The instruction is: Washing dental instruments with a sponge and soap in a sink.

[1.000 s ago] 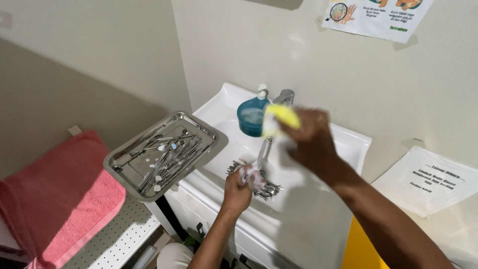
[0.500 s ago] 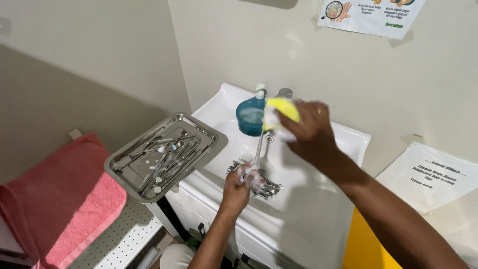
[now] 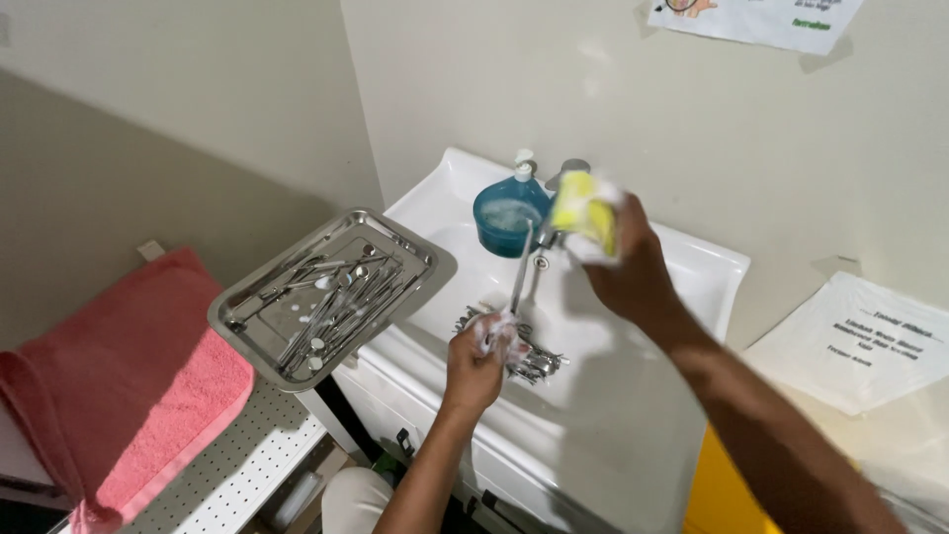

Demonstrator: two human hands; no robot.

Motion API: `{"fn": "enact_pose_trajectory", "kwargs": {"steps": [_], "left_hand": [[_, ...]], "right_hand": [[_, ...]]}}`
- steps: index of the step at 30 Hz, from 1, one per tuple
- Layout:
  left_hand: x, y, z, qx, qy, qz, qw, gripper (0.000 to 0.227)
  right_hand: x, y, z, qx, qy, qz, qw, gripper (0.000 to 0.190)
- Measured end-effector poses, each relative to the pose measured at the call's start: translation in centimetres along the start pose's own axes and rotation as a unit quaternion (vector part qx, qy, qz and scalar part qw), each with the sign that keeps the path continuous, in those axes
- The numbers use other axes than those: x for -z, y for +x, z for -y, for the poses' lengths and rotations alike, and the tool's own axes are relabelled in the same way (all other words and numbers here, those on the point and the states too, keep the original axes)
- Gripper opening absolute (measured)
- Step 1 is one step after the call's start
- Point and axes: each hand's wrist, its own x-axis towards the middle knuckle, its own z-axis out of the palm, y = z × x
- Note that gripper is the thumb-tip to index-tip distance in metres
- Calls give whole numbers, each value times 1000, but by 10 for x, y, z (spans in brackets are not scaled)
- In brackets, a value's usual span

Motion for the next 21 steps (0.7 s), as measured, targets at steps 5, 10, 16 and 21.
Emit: {"fn": "enact_pose_trajectory", "kwargs": {"steps": [5,10,16,21], "left_hand": [[-11,-10,-26,-38,220,-99,970,27],[-12,-16,-23,-192,330,-98,919,27],[-10,-6,-18,-80,190,-82,975,31],[11,11,32,78,-26,-35,996,28]], "right_hand": [[-54,-70,21,-477,761,-34,439,68],[-48,-50,62,-369,818,14,441,66],[-47,-49,61,-439,780,50,444,64],[-51,-61,55,-398,794,78,452,67]]}}
